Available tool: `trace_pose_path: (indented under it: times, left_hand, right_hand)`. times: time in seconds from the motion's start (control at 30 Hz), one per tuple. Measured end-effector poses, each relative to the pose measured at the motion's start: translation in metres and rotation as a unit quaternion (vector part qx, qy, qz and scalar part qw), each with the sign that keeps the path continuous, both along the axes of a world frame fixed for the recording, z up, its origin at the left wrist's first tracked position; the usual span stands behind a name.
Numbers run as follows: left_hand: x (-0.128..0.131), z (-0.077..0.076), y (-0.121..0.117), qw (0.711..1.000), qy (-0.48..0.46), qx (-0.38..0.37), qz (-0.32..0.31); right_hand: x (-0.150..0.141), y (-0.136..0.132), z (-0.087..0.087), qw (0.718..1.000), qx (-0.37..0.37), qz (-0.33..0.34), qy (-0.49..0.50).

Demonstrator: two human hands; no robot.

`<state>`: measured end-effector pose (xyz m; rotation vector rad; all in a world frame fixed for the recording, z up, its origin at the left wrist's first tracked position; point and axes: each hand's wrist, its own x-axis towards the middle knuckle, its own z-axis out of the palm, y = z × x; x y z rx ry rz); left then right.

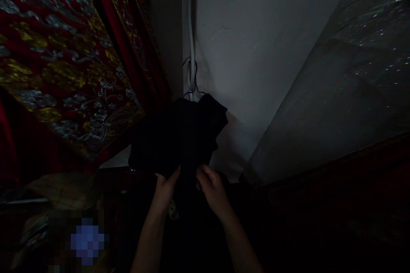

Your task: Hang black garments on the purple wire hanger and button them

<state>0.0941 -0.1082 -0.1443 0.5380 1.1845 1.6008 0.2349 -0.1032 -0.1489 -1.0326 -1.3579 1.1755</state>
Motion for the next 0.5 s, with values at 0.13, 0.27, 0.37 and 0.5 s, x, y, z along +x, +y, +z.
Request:
trace_pose_path:
  times: [0.13,0.27,0.37,0.5]
  left_hand:
    - [0.003,0.003,-0.005,1.0,0.003,0.004,-0.03]
    - [0.005,0.004,-0.005,0.999,0.035,-0.001,-0.03]
    - [-0.002,-0.003,0.002,0.995,0.075,0.028,0.055]
    - [-0.01,-0.029,0.008,0.91,0.241,0.151,0.301]
  right_hand:
    - [-0.003,-0.008,0.0,1.0,0.003,-0.002,0.027]
    - [-0.006,-0.013,0.002,0.999,-0.01,0.033,0.026]
    - [-0.004,-0.012,0.001,0.999,-0.026,0.032,0.0]
    - [0.002,-0.01,-0.007,0.998,-0.057,0.029,-0.029]
